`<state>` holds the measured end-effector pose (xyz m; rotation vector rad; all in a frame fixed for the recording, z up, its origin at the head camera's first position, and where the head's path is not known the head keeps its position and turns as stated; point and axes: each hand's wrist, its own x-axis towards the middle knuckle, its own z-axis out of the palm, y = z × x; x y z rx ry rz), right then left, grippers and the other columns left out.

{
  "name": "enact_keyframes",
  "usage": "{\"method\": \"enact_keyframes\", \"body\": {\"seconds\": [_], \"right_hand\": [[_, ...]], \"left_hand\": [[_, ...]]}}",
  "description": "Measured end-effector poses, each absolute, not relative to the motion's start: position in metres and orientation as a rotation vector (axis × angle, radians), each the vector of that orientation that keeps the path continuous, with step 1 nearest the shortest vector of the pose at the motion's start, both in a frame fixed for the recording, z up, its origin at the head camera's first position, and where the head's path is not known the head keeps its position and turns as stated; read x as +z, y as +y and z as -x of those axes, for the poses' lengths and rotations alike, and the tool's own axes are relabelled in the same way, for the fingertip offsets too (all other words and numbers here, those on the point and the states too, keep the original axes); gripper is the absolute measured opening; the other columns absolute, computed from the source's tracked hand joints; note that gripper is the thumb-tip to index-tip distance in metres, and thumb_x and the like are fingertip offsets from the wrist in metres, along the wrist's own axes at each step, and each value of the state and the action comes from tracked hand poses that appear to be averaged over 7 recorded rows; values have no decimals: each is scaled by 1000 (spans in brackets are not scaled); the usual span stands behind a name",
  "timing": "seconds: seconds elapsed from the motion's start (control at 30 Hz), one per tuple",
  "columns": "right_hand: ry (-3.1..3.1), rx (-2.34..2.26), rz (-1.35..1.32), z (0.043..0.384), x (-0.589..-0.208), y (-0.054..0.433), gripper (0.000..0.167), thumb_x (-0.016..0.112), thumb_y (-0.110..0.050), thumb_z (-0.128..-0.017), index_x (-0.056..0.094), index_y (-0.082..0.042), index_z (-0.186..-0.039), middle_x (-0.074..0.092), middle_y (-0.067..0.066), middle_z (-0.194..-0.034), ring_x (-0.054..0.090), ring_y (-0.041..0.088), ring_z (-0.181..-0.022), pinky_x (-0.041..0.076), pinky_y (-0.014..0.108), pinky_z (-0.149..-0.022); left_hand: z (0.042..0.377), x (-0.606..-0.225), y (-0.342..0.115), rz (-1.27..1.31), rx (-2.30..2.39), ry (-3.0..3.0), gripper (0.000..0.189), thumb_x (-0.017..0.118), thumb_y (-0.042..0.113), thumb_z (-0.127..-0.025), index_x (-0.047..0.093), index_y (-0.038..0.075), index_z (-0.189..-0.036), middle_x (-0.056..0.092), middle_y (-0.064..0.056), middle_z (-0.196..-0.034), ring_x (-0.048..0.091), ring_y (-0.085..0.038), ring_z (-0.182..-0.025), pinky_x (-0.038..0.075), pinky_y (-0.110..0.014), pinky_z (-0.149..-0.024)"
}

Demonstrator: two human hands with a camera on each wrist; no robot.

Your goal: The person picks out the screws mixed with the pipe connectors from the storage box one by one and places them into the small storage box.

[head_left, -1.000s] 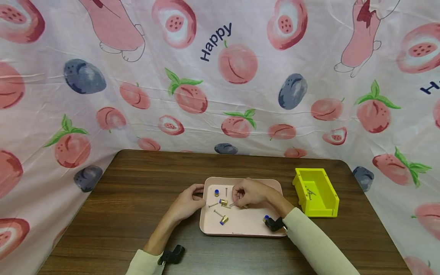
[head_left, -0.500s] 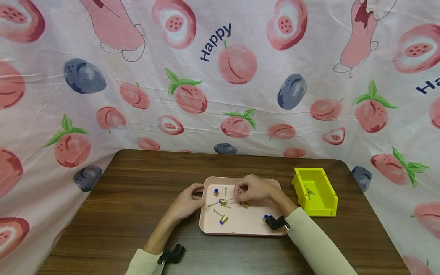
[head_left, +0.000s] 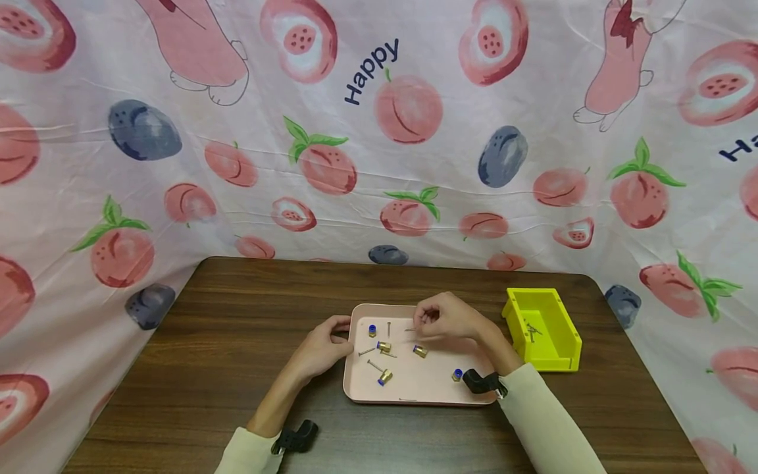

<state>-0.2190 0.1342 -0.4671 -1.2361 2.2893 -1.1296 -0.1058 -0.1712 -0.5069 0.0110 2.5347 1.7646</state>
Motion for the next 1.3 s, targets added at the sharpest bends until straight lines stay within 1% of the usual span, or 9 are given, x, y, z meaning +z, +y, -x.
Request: {"method": "enact_keyframes", "body": {"seconds": [0.03,0.23,0.4,0.57,0.87,0.97,1.07,1.17,1.3], "right_hand": [[2302,-1142,1230,218,-467,136,8,76,-3,-91,76,-11,-89,64,-8,-77,56,11,-76,46,25,-71],[2367,-1199,1208,215,-467,148,8,80,-3,-91,78,-11,-90,65,-8,-78,57,11,-75,47,25,-70],[2412,-1257,1158,210,-468,157,10,82,0,-90,78,-9,-91,65,-6,-78,56,12,-75,47,25,-70],[2423,-1351,1103,204,-470,166,9,82,1,-91,77,-6,-93,65,-4,-82,56,14,-78,47,26,-72],[2449,-1502,979,194,-476,183,11,81,-1,-94,79,-12,-92,70,-1,-86,58,17,-78,47,26,-70],[2451,-1553,982,192,-478,188,11,79,0,-94,79,-11,-92,71,1,-86,57,16,-76,46,25,-68],[2461,-1597,986,192,-477,194,9,78,2,-94,78,-7,-94,70,2,-85,56,17,-75,45,25,-67],[2473,-1630,984,191,-475,199,7,77,3,-94,76,-4,-96,70,3,-86,56,17,-75,46,24,-67],[2494,-1655,939,188,-470,206,6,77,2,-95,76,-2,-99,70,6,-88,57,19,-76,47,24,-68]], "left_hand": [[106,-507,-171,-13,1767,2532,66,72,1,-83,60,-8,-147,68,-21,-139,72,-25,-102,57,-35,-83],[107,-507,-170,-9,1770,2526,66,73,0,-84,60,-8,-147,68,-21,-140,72,-25,-103,57,-35,-83],[107,-507,-170,-14,1770,2530,66,72,0,-84,59,-8,-148,68,-22,-140,73,-25,-103,58,-35,-83],[107,-508,-171,-7,1770,2530,66,73,1,-84,60,-7,-148,68,-22,-140,73,-26,-103,57,-35,-84],[109,-511,-170,20,1750,2541,65,72,1,-85,60,-7,-148,68,-21,-140,73,-24,-102,57,-34,-84],[109,-511,-170,14,1751,2540,65,71,1,-85,59,-7,-148,68,-21,-140,73,-24,-102,57,-33,-84],[108,-510,-170,3,1758,2541,65,72,1,-84,60,-7,-148,68,-22,-140,73,-25,-102,57,-34,-84],[106,-509,-169,-1,1764,2538,66,73,1,-84,60,-7,-148,68,-22,-141,73,-25,-103,57,-34,-83],[106,-509,-170,0,1758,2545,66,73,1,-84,60,-7,-148,68,-22,-141,73,-26,-103,57,-35,-83]]}}
